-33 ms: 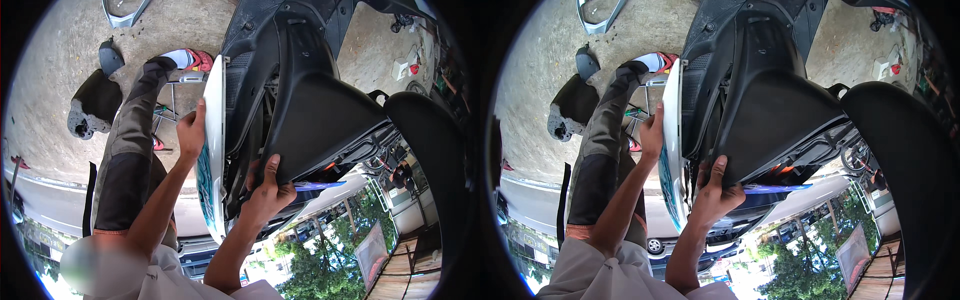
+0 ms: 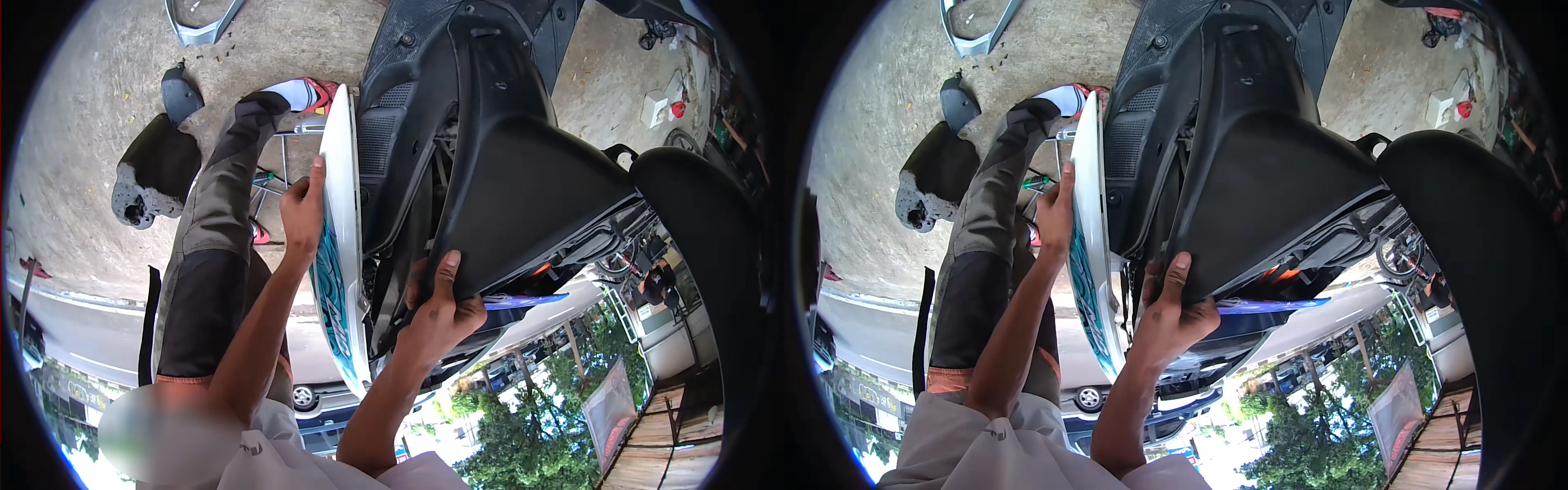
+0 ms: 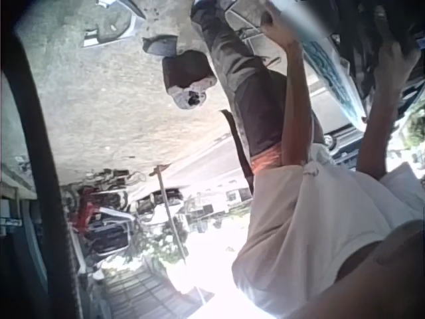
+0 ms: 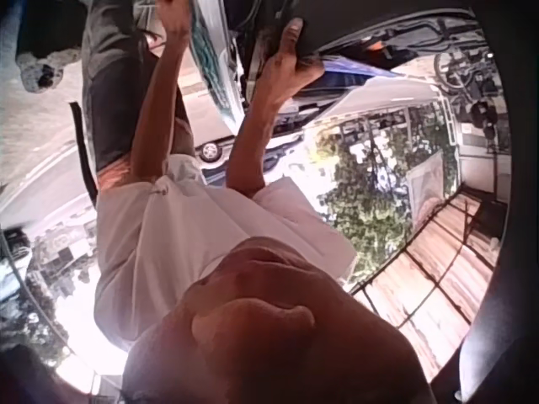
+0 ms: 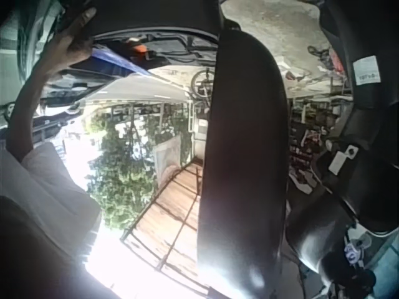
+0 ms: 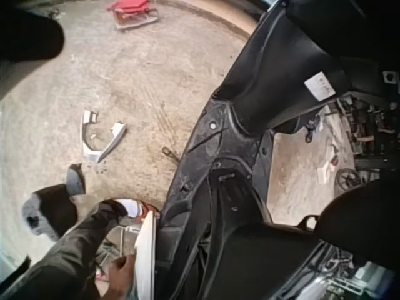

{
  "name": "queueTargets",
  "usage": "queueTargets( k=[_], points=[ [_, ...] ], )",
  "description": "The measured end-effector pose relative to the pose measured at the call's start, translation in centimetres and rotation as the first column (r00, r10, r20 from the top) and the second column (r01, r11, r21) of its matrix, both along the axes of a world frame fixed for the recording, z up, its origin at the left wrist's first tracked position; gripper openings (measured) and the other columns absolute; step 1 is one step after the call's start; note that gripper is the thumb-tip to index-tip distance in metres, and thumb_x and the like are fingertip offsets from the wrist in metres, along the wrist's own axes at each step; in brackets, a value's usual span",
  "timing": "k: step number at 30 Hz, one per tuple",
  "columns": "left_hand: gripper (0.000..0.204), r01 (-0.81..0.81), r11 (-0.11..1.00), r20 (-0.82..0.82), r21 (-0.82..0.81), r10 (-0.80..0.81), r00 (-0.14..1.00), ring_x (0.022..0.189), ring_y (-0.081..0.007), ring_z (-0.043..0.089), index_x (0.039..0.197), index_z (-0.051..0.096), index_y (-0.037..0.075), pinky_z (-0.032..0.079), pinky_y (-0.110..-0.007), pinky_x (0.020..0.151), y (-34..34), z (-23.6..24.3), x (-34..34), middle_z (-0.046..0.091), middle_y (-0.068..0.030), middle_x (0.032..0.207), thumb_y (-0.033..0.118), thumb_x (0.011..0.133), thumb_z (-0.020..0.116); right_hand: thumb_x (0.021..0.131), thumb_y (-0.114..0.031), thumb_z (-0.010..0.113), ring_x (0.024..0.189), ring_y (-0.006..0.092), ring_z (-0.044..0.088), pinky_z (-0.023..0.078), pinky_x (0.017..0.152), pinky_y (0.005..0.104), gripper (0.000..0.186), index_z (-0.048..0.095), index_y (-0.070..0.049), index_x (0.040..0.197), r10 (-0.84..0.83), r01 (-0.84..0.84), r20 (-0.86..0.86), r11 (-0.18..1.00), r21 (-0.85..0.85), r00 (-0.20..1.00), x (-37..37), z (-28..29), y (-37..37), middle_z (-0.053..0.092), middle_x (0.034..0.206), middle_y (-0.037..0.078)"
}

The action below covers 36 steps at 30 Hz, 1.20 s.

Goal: Removing body panels and performing maintenance on a scooter.

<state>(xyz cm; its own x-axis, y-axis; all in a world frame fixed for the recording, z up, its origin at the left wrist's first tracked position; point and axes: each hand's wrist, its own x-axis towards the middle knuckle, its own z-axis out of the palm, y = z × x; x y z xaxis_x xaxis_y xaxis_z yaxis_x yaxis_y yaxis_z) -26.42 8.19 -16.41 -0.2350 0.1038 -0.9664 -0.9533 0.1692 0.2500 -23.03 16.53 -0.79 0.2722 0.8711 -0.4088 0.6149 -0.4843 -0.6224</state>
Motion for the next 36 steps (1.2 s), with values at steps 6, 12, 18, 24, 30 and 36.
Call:
queueTargets(
  k=[6, 12, 18, 24, 30, 36],
  points=[
    [0.055, 0.305, 0.951, -0.288, -0.058, -0.308, 0.907, 0.053, -0.0095, 0.043, 0.070, 0.060, -0.004, 0.037, -0.029, 0.049, 1.4, 1.7, 3.1, 0.052, -0.0042, 0.056, 0.047, 0.090, 0.060, 0.092, -0.020, 0.061, 0.075, 0.0148, 0.062, 0.049, 0.067, 0.0254, 0.029, 0.061, 0.007, 0.104, 0.194, -0.200, -0.059, 0.973, -0.115, 0.979, 1.5, 1.5, -1.1, 0.067, 0.094, 0.015],
    [0.057, 0.427, 0.898, -0.382, 0.109, -0.359, 0.852, 0.057, -0.0130, 0.052, 0.086, 0.067, -0.004, 0.043, -0.030, 0.056, -1.0, 2.0, 3.6, 0.055, -0.0102, 0.057, 0.052, 0.088, 0.059, 0.091, -0.006, 0.058, 0.104, 0.0216, 0.060, 0.048, 0.087, 0.0303, 0.027, 0.058, 0.006, 0.116, 0.333, -0.334, -0.039, 0.941, -0.050, 0.942, 8.3, 6.1, -7.1, 0.061, 0.116, 0.015],
    [0.067, 0.582, 0.813, -0.464, 0.004, -0.514, 0.721, 0.064, -0.0182, 0.060, 0.089, 0.069, -0.004, 0.047, -0.032, 0.068, -0.9, 2.4, 2.3, 0.061, -0.0132, 0.062, 0.062, 0.085, 0.055, 0.091, -0.002, 0.055, 0.086, 0.0189, 0.065, 0.052, 0.080, 0.0292, 0.019, 0.062, 0.008, 0.106, 0.181, -0.179, 0.055, 0.983, -0.038, 0.982, 17.7, 10.3, -16.6, 0.067, 0.095, 0.014],
    [0.075, 0.553, 0.827, -0.533, -0.098, -0.513, 0.673, 0.082, -0.0180, 0.057, 0.088, 0.065, -0.010, 0.044, -0.031, 0.080, -3.4, 7.7, -1.4, 0.064, -0.0148, 0.082, 0.063, 0.086, 0.052, 0.089, -0.009, 0.052, 0.070, 0.0175, 0.066, 0.051, 0.060, 0.0263, 0.020, 0.064, 0.002, 0.100, -0.212, 0.152, -0.257, 0.961, -0.232, 0.943, 25.8, 4.0, -31.2, 0.069, 0.085, 0.011],
    [0.087, 0.281, 0.943, -0.573, 0.178, -0.133, 0.808, 0.104, -0.0234, 0.055, 0.126, 0.049, -0.006, 0.043, -0.034, 0.091, -8.2, 14.1, -8.4, 0.056, -0.0135, 0.120, 0.070, 0.085, 0.045, 0.090, -0.021, 0.048, 0.076, 0.0207, 0.067, 0.053, 0.064, 0.0307, 0.029, 0.064, -0.004, 0.108, -0.624, 0.365, -0.238, 0.679, -0.638, 0.744, 28.5, 0.0, -40.5, 0.070, 0.096, 0.011],
    [0.087, 0.263, 0.843, -0.476, 0.469, -0.010, 0.880, 0.132, -0.0331, 0.036, 0.146, 0.027, 0.013, 0.028, -0.045, 0.109, -12.8, 21.5, -13.3, 0.034, -0.0095, 0.147, 0.076, 0.086, 0.023, 0.086, -0.065, 0.048, 0.102, 0.0295, 0.061, 0.051, 0.086, 0.0432, 0.080, 0.039, -0.003, 0.136, -0.727, 0.335, -0.545, 0.681, -0.651, 0.418, 25.4, 2.0, -36.3, 0.057, 0.122, 0.017]
  ],
)
